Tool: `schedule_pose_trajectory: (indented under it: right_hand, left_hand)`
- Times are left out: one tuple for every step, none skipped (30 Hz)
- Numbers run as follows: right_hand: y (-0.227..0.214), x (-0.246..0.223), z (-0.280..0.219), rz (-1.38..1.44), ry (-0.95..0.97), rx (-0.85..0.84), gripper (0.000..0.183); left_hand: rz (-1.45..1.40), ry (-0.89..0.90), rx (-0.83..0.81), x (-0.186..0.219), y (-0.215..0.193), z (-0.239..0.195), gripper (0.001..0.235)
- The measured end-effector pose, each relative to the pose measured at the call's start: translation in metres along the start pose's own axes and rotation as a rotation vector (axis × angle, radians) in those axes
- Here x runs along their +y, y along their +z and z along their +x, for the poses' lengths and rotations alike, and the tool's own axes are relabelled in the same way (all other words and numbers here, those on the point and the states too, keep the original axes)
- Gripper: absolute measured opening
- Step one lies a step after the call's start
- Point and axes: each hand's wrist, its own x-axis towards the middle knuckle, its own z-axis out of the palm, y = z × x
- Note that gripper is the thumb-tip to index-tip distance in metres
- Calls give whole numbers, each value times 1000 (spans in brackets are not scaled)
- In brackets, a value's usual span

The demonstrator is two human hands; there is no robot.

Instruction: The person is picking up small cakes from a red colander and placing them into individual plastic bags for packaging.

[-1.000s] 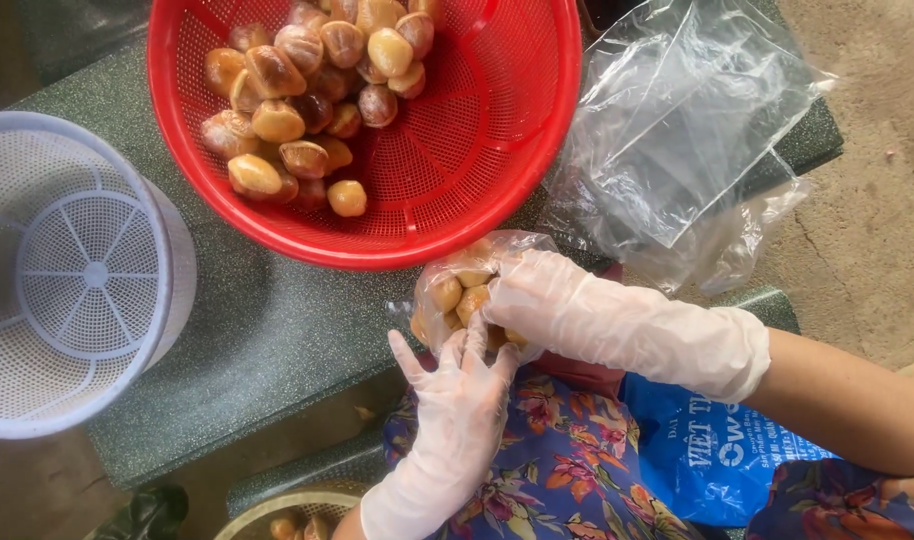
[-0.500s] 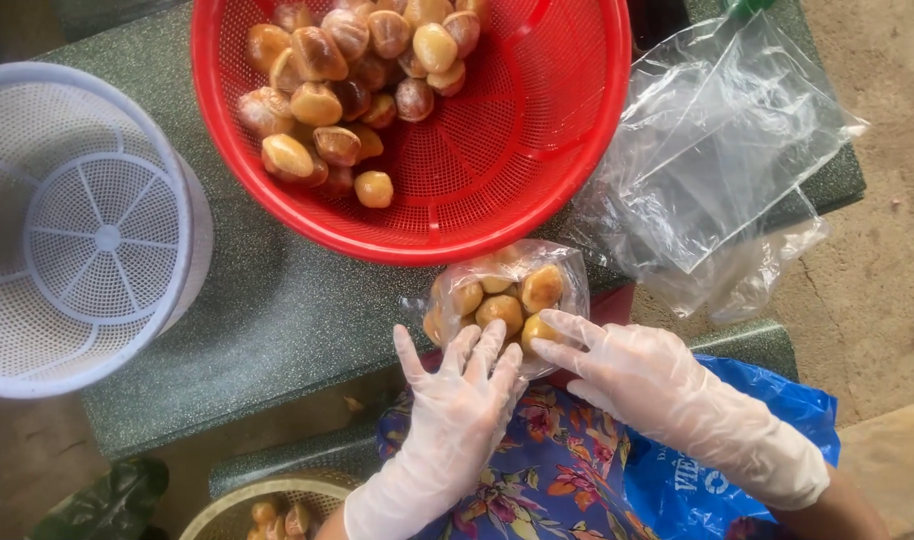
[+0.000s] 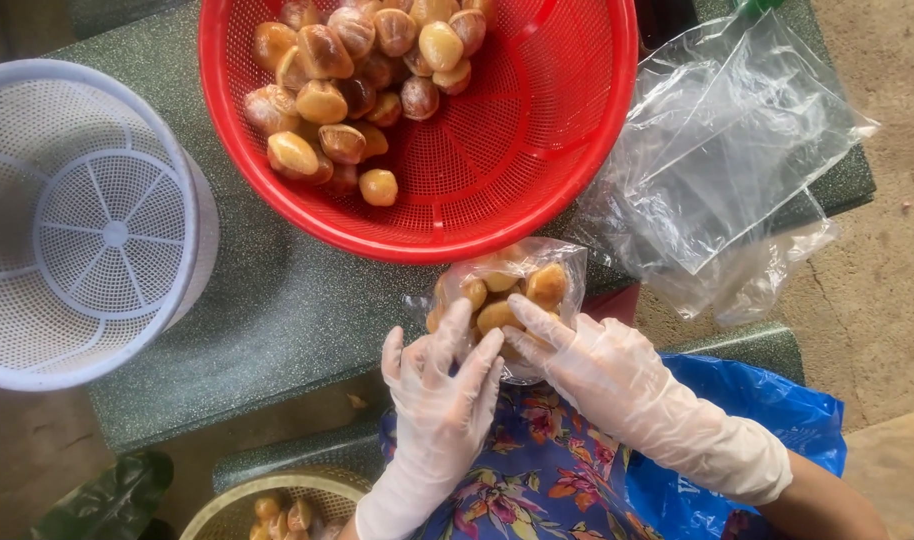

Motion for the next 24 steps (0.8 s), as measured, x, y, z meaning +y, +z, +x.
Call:
schedule_pose_trajectory:
  right_hand:
    - [-1, 0, 1, -36, 28, 13, 42]
    - [-1, 0, 2, -72, 57, 26, 35]
    - [0, 1, 1, -73, 56, 26, 35]
    - [2, 2, 1, -64, 58, 9, 37]
    - [3, 2, 1, -54, 62, -8, 40]
    - [4, 2, 0, -54, 62, -7, 40]
    - [4, 3, 0, -33, 63, -26, 43]
    - [5, 3, 0, -12, 65, -45, 46]
    - [3, 6, 0, -14, 65, -43, 46]
    - [2, 8, 0, 59, 48, -106, 57]
    - [1, 10, 0, 132, 32, -167, 68]
    - [-2, 15, 4, 129, 33, -165, 68]
    - [-6, 20, 9, 160, 1, -225, 70]
    - [-9, 25, 14, 190, -31, -285, 73]
    - [-18, 34, 25, 189, -30, -283, 73]
    - [-27, 43, 37, 335, 6, -261, 64]
    - [-36, 53, 48, 480, 42, -237, 55]
    - [-37, 61, 65, 479, 43, -236, 55]
    - [-38, 70, 82, 596, 106, -216, 43]
    - [-40, 78, 98, 714, 169, -195, 33]
    - [-42, 83, 117, 712, 169, -194, 33]
    - [-44, 88, 135, 770, 391, -256, 31]
    - [-45, 92, 154, 824, 613, -319, 29]
    - [-41, 95, 167, 824, 614, -317, 29]
  left_hand:
    - [56, 39, -4, 0, 1, -1, 28]
    - [112, 79, -8, 0, 1, -3, 23]
    - [112, 78, -6, 1, -2, -1, 23]
    - [186, 124, -70, 1, -5, 1, 22]
    - [261, 171, -134, 1, -9, 3, 25]
    - [261, 172, -133, 0, -7, 2, 25]
    - [290, 148, -164, -1, -5, 2, 40]
    - [319, 125, -195, -2, -3, 1, 56]
    - [319, 126, -192, -3, 0, -2, 56]
    - [327, 120, -221, -3, 2, -4, 60]
    - [335, 114, -249, -4, 5, -7, 65]
    - [335, 116, -246, -4, 7, -9, 65]
    - [337, 114, -262, -4, 8, -11, 64]
    - [340, 111, -277, -5, 10, -14, 64]
    - [340, 113, -277, -5, 11, -15, 64]
    - [352, 111, -283, -5, 12, -16, 63]
    - [364, 109, -287, -5, 13, -17, 62]
    - [364, 111, -286, -4, 15, -19, 62]
    - [359, 103, -283, -4, 16, -20, 60]
    - [353, 96, -280, -4, 17, -22, 59]
    - [352, 97, -278, -3, 17, -23, 59]
    - [313, 86, -280, -3, 17, -24, 57]
    - [274, 76, -282, -3, 18, -25, 56]
    - [274, 78, -281, -4, 19, -27, 56]
